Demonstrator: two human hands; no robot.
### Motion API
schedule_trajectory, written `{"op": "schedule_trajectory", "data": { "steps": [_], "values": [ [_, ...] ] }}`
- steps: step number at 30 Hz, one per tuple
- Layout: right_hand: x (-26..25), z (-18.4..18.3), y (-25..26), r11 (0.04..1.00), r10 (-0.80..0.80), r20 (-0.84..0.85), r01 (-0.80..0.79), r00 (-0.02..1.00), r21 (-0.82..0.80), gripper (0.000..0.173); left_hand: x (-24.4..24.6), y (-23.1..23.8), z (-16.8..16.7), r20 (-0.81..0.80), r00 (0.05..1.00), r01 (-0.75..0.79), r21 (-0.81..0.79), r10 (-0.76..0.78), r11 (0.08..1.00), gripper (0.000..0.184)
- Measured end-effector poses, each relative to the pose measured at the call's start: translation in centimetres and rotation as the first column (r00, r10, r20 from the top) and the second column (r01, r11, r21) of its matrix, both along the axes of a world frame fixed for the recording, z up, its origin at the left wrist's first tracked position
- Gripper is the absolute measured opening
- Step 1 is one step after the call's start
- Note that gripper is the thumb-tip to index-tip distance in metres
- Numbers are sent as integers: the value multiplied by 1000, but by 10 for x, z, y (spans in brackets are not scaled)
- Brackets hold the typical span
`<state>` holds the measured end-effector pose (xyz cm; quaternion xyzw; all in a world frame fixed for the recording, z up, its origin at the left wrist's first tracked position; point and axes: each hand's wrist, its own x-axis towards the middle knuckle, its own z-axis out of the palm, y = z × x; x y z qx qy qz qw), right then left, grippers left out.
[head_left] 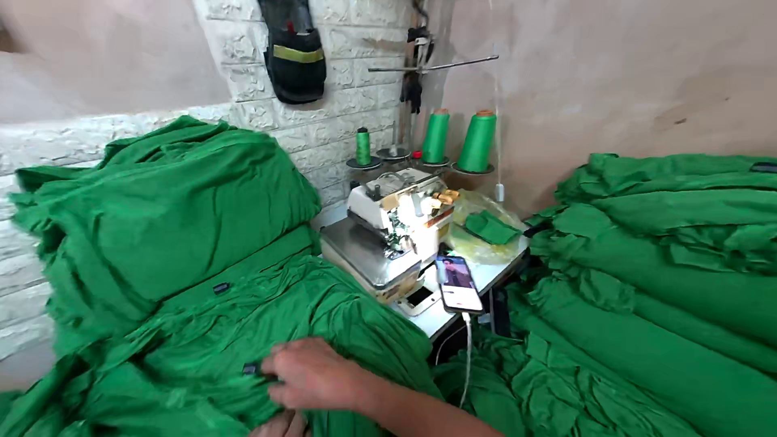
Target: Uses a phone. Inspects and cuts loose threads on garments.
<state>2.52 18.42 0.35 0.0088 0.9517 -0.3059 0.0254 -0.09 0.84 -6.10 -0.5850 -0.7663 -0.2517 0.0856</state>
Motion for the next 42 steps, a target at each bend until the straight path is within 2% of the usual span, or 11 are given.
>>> {"op": "schedule_trajectory", "data": {
  "steps": [4, 8, 12, 16, 19, 23, 29, 34, 36, 39, 42],
  "values": [
    [-8, 4, -4, 979, -122, -404, 43, 907, -199, 27, 4, -2, -11, 169, 963, -251, 267, 211, 930, 31],
    [-31, -12, -9, 973, -232, -501, 194, 834, -127, 38, 16, 1, -15, 576, 790, -494, 391, 212, 777, 43],
    [-53, -26, -12, 970, -220, -14, 220, 975, 101, 49, 18, 2, -33, 478, 796, -560, 348, 371, 752, 34],
    [-35, -30, -2, 958, -286, -487, 243, 825, -151, 33, 16, 5, -44, 271, 873, -487, 438, 406, 755, 18],
    [-7, -32, -4, 966, -255, -661, 223, 706, -134, 22, 13, 4, -50, 167, 894, -444, 464, 416, 766, 16],
    [14, -52, 0, 971, -224, -320, 240, 921, 12, 23, 14, -1, -47, 160, 896, -441, 420, 414, 793, 26],
    [7, -61, -8, 948, -296, -652, 301, 698, -108, 19, 13, -11, -35, 279, 898, -426, 359, 340, 830, 33],
    [-12, -45, -32, 962, -256, -415, 274, 873, -17, 66, -26, -13, 6, 222, 856, -517, 344, 468, 784, 24],
    [-22, -35, -37, 967, -234, -255, 251, 938, 38, 47, -44, -13, 18, 172, 738, -674, 193, 652, 713, 46],
    [-28, -41, -26, 962, -263, -376, 270, 888, -36, 19, -65, -21, 40, 284, 558, -735, -266, 780, 623, 61],
    [-20, -38, 4, 954, -295, -394, 247, 871, -169, 23, -65, -35, 41, 314, 569, -758, -157, 760, 633, 40]
  ]
}}
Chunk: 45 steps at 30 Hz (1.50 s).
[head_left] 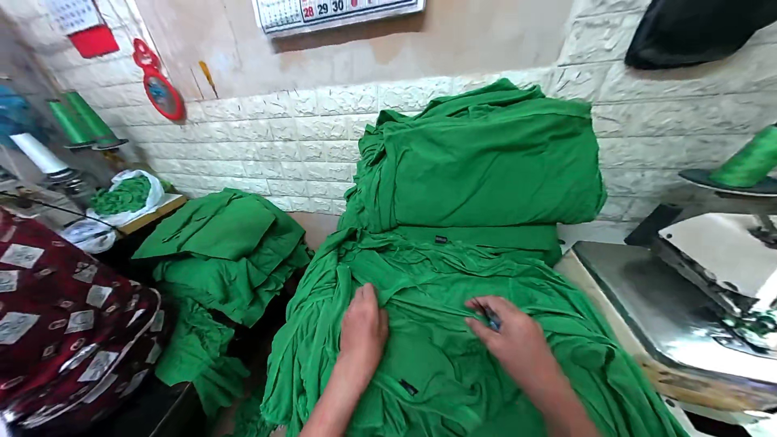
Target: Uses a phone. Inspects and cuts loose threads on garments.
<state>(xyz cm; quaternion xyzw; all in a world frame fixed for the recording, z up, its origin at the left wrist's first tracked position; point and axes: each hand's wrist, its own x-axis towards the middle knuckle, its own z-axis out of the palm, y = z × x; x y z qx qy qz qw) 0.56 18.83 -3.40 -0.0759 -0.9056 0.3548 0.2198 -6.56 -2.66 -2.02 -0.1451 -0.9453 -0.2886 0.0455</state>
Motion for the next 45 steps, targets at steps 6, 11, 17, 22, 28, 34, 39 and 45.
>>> {"op": "schedule_trajectory", "data": {
  "steps": [6, 11, 17, 22, 28, 34, 39, 45],
  "values": [
    [9, -15, 23, 999, -1, -295, 17, 955, 51, 25, 4, -30, -24, -617, 779, 6, 191, 115, 982, 26],
    [7, -15, 28, 989, -9, -533, 88, 846, 123, 21, 13, -66, -27, -655, 748, 52, 221, 109, 974, 29],
    [3, -7, 6, 989, 56, -492, 18, 869, 145, 21, -10, -23, -9, -571, 808, 211, 52, -144, 976, 33],
    [10, -12, 22, 991, 80, -480, -17, 874, 134, 31, -44, -8, -3, -279, 931, 196, -165, -236, 967, 26],
    [5, -26, 35, 976, 213, -632, -132, 745, 173, 22, -1, -54, 14, -779, 627, 151, 129, 6, 980, 17],
    [39, 12, 16, 882, 266, 126, -294, 956, 370, 20, 39, -86, -57, -692, 684, 231, -96, -232, 968, 12],
    [40, -7, 32, 854, 306, 82, -312, 948, 416, 22, 42, -88, -69, -570, 762, 291, -119, -305, 949, 21],
    [35, 18, -8, 974, 143, -337, -73, 931, 213, 27, 43, -60, -39, -564, 772, 258, -141, -292, 956, 10]
  ]
}}
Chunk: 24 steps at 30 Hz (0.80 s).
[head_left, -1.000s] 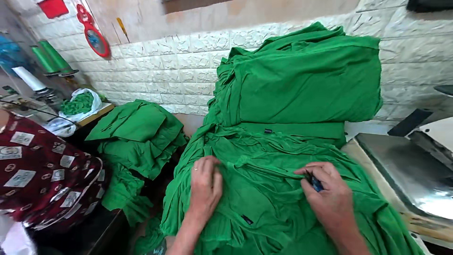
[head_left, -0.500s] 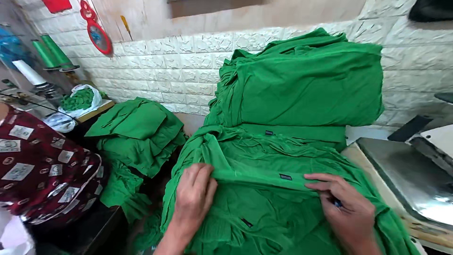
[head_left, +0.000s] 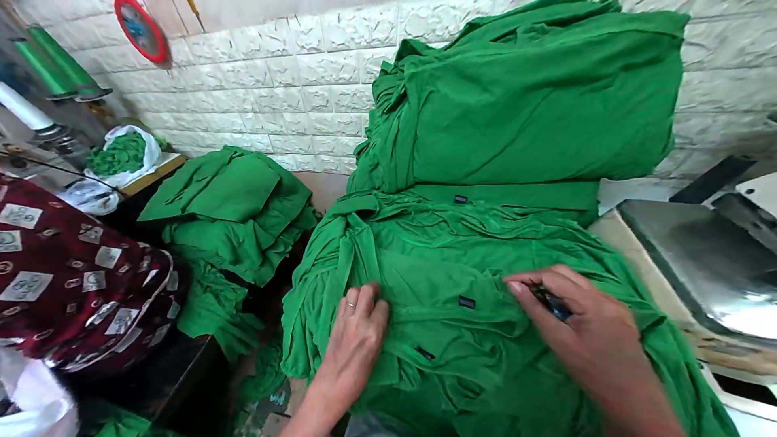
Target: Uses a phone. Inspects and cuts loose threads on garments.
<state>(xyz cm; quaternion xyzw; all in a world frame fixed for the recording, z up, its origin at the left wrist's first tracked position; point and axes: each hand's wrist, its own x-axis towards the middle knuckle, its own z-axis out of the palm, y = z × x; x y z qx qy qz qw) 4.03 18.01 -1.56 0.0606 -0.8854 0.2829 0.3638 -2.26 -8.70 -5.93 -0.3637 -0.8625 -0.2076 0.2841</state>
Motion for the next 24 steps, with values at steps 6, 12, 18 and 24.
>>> {"op": "schedule_trajectory", "data": {
  "steps": [6, 12, 18, 24],
  "values": [
    [-21, -33, -30, 740, 320, -53, -285, 946, -609, 15, -1, 24, 7, 241, 934, 249, 97, -265, 964, 18],
    [-27, -58, -27, 321, 313, -22, -127, 950, -939, 25, -5, 60, 7, 113, 958, 238, 194, -262, 952, 12],
    [-26, -59, -22, 282, 407, -68, -197, 911, -939, 57, -24, 86, -10, 243, 907, 327, 109, -344, 939, 13],
    [-23, -55, -16, 468, 442, 90, -144, 892, -872, 25, -36, 77, -7, 445, 837, 249, 207, -318, 946, 22]
  ]
}}
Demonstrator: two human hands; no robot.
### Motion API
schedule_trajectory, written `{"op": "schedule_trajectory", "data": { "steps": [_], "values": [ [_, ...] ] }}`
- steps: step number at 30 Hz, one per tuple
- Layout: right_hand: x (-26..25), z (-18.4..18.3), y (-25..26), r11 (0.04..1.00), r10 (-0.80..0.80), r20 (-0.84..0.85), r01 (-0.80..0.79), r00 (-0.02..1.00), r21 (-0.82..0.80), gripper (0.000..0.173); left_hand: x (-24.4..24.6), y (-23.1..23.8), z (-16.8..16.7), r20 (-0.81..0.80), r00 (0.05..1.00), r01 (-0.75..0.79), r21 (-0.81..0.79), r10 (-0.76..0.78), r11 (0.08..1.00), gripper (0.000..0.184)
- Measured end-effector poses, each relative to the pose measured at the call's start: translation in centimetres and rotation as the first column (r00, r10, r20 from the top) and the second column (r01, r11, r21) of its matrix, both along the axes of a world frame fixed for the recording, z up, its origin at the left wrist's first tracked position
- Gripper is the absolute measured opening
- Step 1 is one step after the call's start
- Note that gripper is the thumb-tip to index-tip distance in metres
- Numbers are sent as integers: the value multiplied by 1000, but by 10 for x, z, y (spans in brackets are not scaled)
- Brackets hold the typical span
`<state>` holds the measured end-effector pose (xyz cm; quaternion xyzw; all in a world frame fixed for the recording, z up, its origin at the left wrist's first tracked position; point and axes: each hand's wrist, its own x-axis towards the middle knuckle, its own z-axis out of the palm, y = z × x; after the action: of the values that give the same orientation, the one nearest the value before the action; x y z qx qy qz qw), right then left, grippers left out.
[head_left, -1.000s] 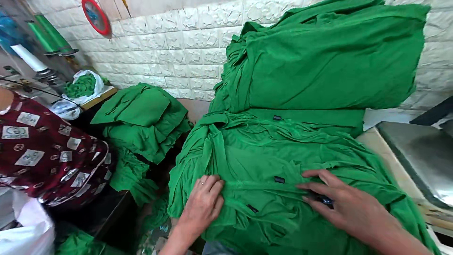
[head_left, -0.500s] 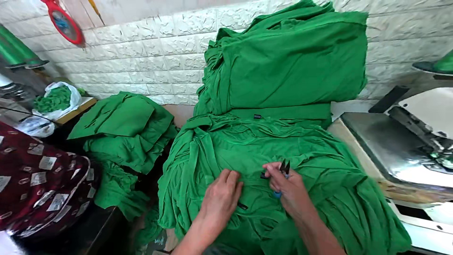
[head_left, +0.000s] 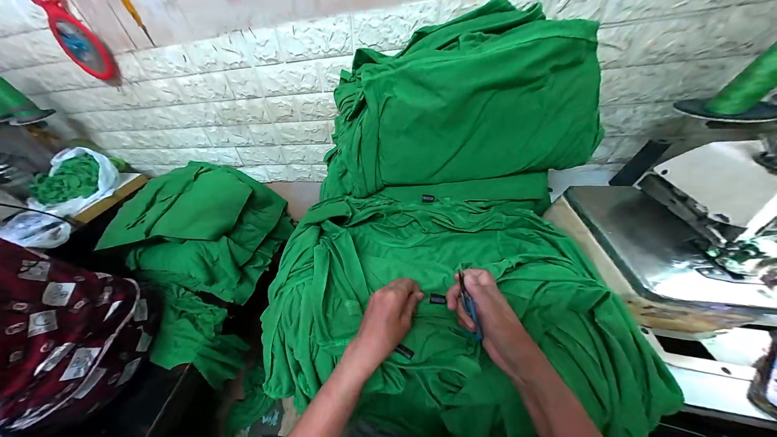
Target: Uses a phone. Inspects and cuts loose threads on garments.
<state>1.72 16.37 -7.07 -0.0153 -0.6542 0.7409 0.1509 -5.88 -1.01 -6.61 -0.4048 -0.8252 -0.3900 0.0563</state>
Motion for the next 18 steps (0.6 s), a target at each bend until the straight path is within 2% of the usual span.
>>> {"op": "schedule_trajectory", "data": {
  "steps": [3, 7, 9, 13, 18],
  "values": [
    [5, 6, 6, 983, 38, 35, -44, 999, 176, 21, -1, 0, -1, -30, 998, 48, -23, -48, 999, 24],
    [10, 8, 12, 954, 67, 75, -86, 995, 287, 21, 1, 6, -5, -116, 992, 34, -70, -42, 997, 19],
    [10, 6, 14, 937, 79, 63, -96, 995, 336, 22, -2, 4, -1, -18, 1000, 4, -28, -5, 1000, 21],
    [11, 3, 13, 903, 100, 44, -109, 994, 416, 24, -7, -6, 11, 330, 943, -64, 54, 42, 997, 24],
    [9, 4, 5, 850, 67, 84, -101, 994, 517, 24, -8, -6, 9, 440, 896, -145, 182, 51, 973, 21]
  ]
}}
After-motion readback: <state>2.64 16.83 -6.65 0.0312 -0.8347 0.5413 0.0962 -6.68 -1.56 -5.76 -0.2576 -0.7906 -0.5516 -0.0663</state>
